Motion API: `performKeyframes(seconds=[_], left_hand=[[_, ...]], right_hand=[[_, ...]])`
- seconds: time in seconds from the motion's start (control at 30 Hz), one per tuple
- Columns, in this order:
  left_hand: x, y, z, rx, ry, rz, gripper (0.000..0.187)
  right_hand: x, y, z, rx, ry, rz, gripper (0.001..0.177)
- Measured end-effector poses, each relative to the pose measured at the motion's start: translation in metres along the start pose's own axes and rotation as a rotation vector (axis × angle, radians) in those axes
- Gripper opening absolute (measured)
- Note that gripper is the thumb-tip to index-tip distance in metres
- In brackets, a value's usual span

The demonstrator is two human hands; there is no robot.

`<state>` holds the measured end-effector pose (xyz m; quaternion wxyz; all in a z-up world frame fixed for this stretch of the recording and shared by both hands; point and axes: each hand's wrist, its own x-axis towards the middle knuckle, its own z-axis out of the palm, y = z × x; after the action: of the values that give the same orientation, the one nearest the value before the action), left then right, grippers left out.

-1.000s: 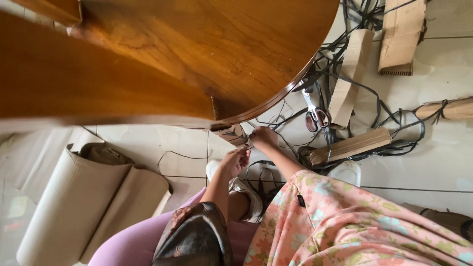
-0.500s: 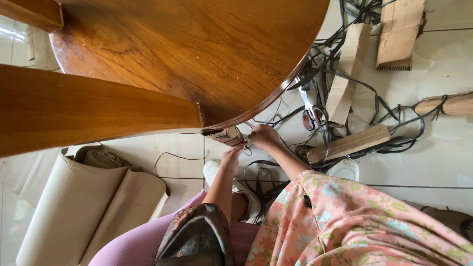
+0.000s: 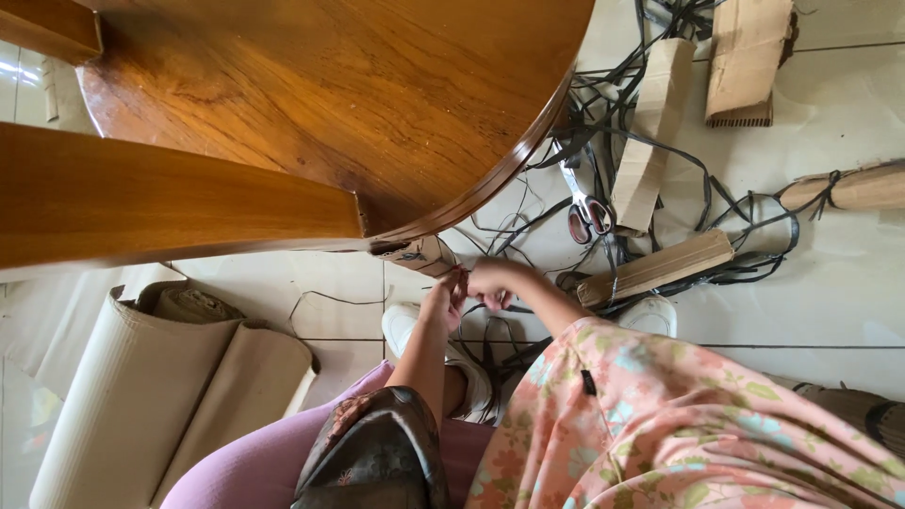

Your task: Wrapping wooden chair legs with cardboard and securing them with plastic ties

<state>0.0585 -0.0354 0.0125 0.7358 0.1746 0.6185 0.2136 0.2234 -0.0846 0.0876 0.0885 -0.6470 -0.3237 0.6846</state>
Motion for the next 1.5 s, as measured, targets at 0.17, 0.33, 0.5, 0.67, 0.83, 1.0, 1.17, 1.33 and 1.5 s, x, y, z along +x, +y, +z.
performKeyframes(seconds=[0.17,0.33,0.5,0.67,0.83,1.0,1.17,1.33,1.5], left_hand=[[0.022,-0.002,-0.008,0.135,-0.093,-0.042,0.028],[0.004,0.011,-0.002,0.042,-0.012,-0.069,0.021],[0.028,0.002,-0.011,0.078,-0.03,-0.074,0.016],[0.031,-0.002,-0.016,0.131,-0.008,-0.047,0.024],[0.052,-0.012,-0.028,0.201,-0.007,0.023,0.049],[0.05,-0.012,-0.028,0.246,-0.013,0.086,0.03],[0.029,-0.006,-0.019,0.278,0.006,0.104,0.03],[0.009,-0.002,-0.017,0.265,-0.024,0.129,0.03],[-0.015,0.007,-0.011,0.278,-0.033,0.14,0.023]], right_hand=[[0.037,0.049,0.03,0.295,-0.083,-0.129,0.049],[0.046,0.072,0.029,0.635,0.311,-0.358,0.03],[0.03,0.059,0.029,0.701,0.442,-0.5,0.016],[0.043,0.057,0.035,0.745,0.49,-0.522,0.014],[0.034,0.047,0.039,0.763,0.551,-0.472,0.011],[0.06,0.05,0.044,0.699,0.611,-0.467,0.007],[0.059,0.044,0.039,0.535,0.621,-0.498,0.013],[0.068,0.046,0.039,0.527,0.583,-0.485,0.017],[0.051,0.036,0.045,0.622,0.545,-0.47,0.016]])
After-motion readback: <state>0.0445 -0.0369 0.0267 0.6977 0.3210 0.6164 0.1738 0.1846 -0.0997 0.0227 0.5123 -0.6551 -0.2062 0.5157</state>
